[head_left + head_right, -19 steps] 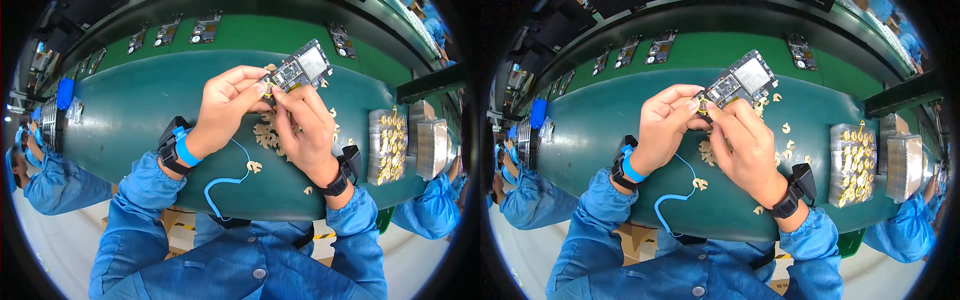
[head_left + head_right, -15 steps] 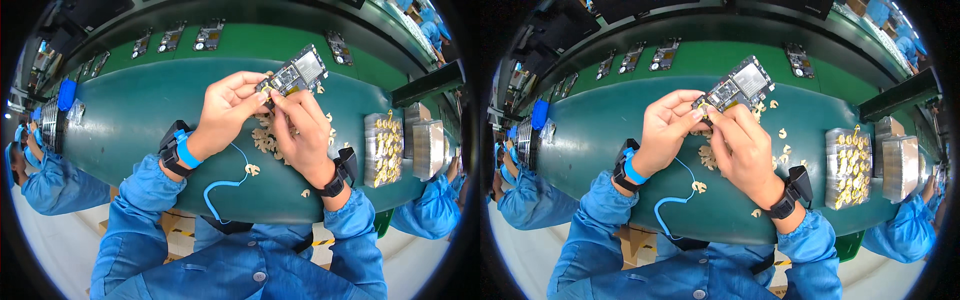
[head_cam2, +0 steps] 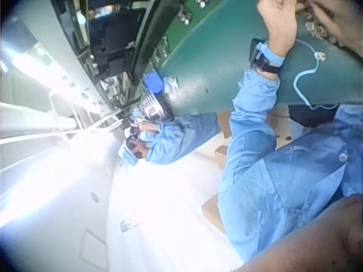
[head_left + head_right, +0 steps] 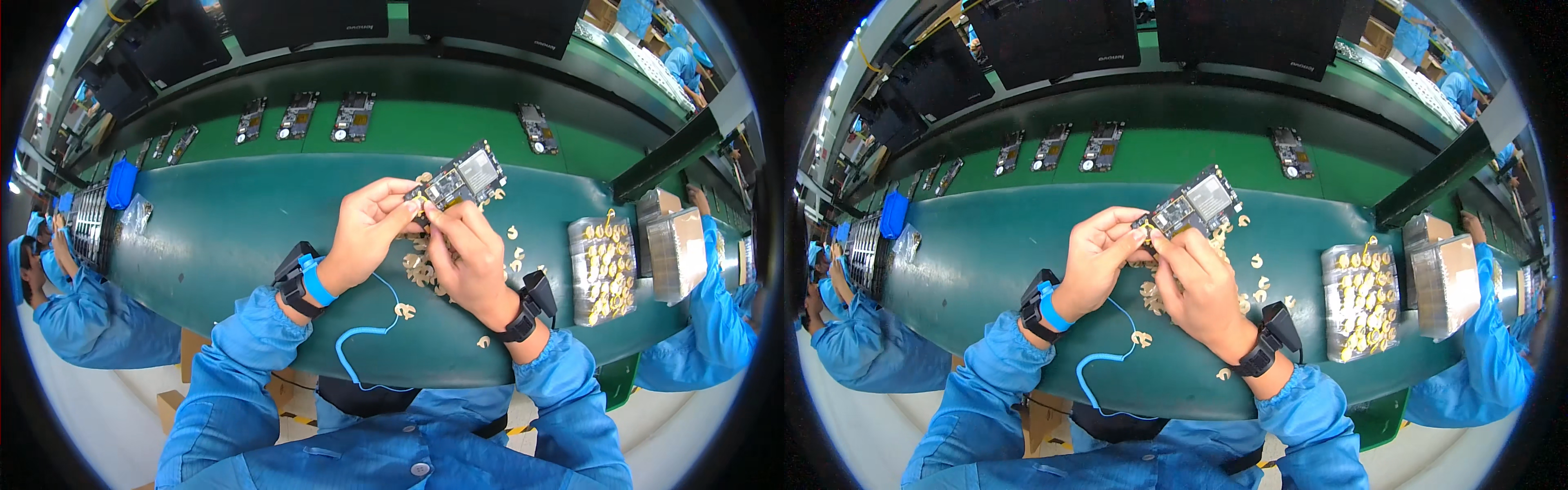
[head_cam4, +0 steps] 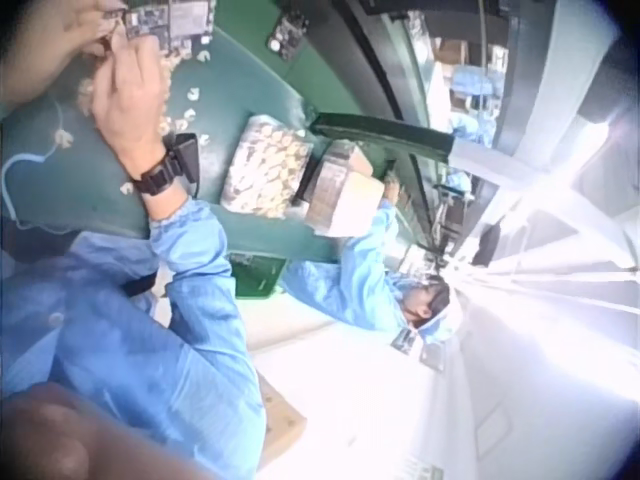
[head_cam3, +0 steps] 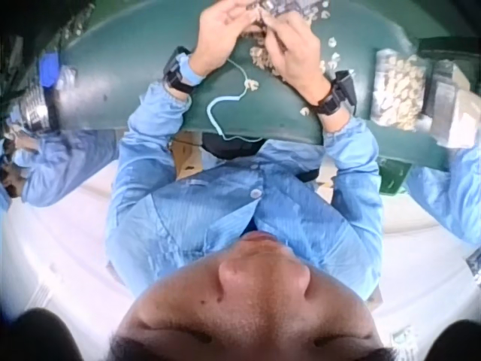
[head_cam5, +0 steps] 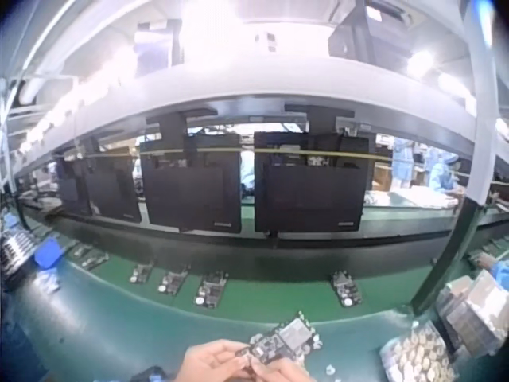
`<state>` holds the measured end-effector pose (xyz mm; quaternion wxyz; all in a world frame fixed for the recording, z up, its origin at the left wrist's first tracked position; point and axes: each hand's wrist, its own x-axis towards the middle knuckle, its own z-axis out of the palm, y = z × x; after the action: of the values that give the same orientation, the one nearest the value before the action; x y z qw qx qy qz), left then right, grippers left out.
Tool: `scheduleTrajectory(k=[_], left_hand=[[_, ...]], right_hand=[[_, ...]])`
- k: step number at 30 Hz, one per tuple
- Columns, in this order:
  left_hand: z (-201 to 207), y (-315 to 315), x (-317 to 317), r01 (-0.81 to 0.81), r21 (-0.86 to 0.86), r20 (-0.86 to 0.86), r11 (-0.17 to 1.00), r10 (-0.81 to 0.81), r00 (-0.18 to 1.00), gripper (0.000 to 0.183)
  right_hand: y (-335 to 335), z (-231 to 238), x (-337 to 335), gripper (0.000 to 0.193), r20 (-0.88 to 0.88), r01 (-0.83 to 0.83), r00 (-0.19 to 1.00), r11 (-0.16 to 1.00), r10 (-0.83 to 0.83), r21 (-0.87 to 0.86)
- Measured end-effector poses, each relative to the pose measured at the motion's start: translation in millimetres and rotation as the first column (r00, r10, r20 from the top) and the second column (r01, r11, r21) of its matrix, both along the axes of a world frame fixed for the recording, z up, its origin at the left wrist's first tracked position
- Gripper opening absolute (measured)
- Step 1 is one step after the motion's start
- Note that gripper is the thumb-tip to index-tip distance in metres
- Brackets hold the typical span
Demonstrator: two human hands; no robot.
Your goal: Manually assemble small electronic components onto a printed circuit board at a factory workstation.
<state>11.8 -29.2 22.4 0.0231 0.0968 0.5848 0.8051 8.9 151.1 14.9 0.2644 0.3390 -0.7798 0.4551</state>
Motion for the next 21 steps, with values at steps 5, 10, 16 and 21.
scheduleTrajectory(k=[5,10,16,21], left_hand=[[-4.3,-5.2,0.4,-0.01,0.077,0.045,0.997,0.006,0.999,0.026],[-6.4,-5.3,1.6,-0.011,0.148,0.102,0.989,-0.005,0.995,0.028],[-9.7,-4.5,-7.8,0.001,0.189,0.147,0.982,-0.029,0.989,0.028],[-13.3,-10.4,-8.8,0.03,0.051,0.098,0.998,-0.035,0.995,0.031]], right_hand=[[3.2,2.8,1.0,0.023,0.057,0.075,0.996,0.988,-0.068,-0.138],[3.5,-4.3,0.9,0.023,0.109,0.106,0.99,0.986,-0.092,-0.129],[1.8,-2.3,-3.8,0.04,0.357,0.131,0.933,0.972,-0.054,-0.195],[3.6,5.8,-8.4,0.038,0.315,0.12,0.947,0.98,-0.065,-0.157]])
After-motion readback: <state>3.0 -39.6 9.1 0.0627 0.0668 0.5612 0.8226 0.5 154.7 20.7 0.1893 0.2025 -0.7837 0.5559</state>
